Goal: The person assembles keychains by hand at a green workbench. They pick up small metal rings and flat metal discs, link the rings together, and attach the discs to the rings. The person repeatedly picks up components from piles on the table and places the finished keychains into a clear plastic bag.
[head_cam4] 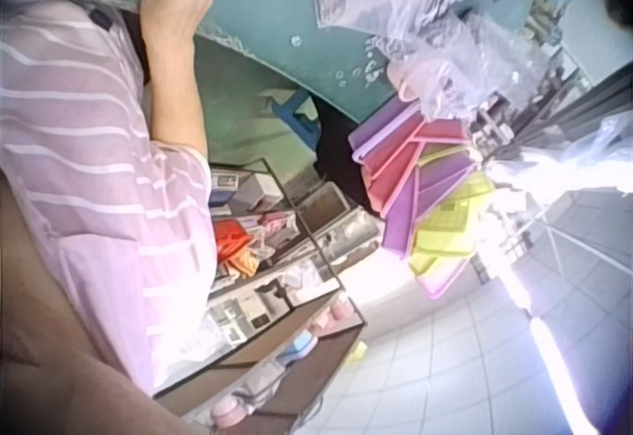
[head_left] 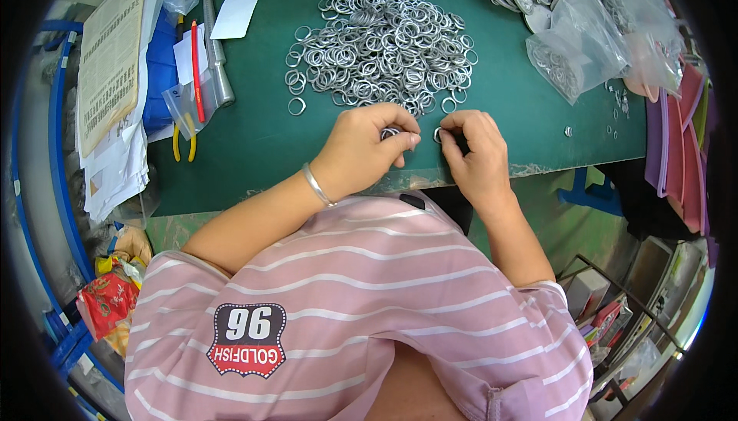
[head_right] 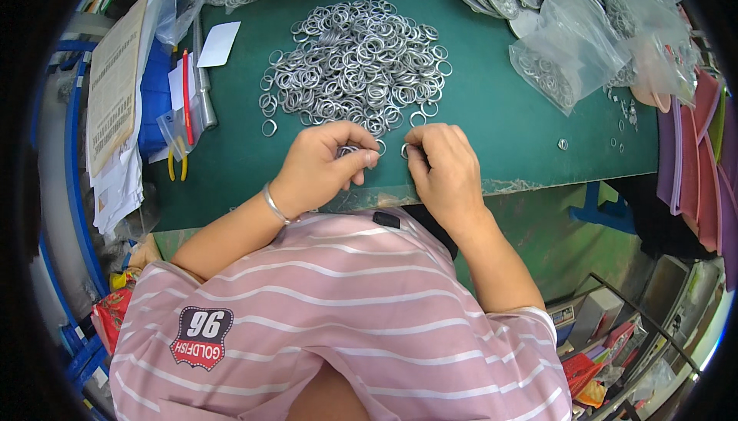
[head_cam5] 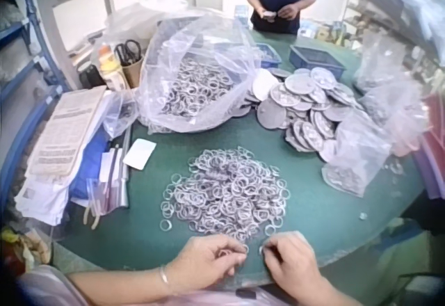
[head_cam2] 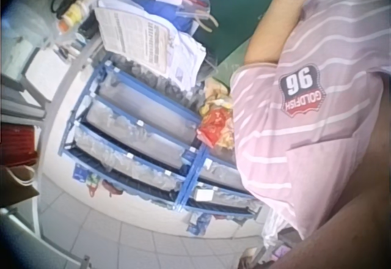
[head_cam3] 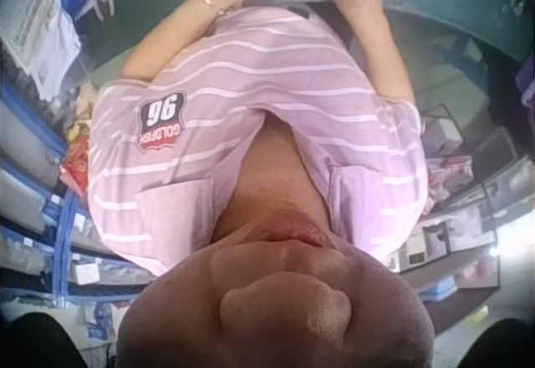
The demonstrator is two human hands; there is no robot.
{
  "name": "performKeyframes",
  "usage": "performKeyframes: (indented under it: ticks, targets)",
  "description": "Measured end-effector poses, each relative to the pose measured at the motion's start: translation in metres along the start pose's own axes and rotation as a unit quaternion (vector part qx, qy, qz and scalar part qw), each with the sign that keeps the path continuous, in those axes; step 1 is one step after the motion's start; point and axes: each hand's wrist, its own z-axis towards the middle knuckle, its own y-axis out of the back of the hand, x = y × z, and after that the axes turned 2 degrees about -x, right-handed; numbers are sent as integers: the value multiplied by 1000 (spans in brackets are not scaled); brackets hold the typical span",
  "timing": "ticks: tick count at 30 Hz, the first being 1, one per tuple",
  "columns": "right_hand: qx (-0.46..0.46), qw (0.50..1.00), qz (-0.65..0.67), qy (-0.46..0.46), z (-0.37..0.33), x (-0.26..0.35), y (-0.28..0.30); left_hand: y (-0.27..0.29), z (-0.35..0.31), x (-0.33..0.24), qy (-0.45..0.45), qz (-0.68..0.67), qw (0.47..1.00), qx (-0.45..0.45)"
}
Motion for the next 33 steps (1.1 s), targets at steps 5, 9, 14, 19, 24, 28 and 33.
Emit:
performKeyframes:
  ticks: [5,9,14,19,24,28,33]
  targets:
    - [-69,988,138,6,-1,13,2,8,-6,-1,180,-297,935,70]
    - [17,979,173,103,4,29,6,11,-8,6,249,-409,868,134]
    - [-61,997,-53,-5,12,-9,-4,12,0,8,23,-52,998,8]
    - [-67,987,-141,34,16,-8,-6,6,20,12,-270,297,904,-150]
    - [-53,997,-59,-15,19,-15,-1,2,24,16,-329,335,870,-154]
    - [-7,972,189,-142,11,-5,0,2,23,16,-312,376,860,-150]
    - [38,910,359,-206,7,7,-4,7,20,8,-245,244,932,-109]
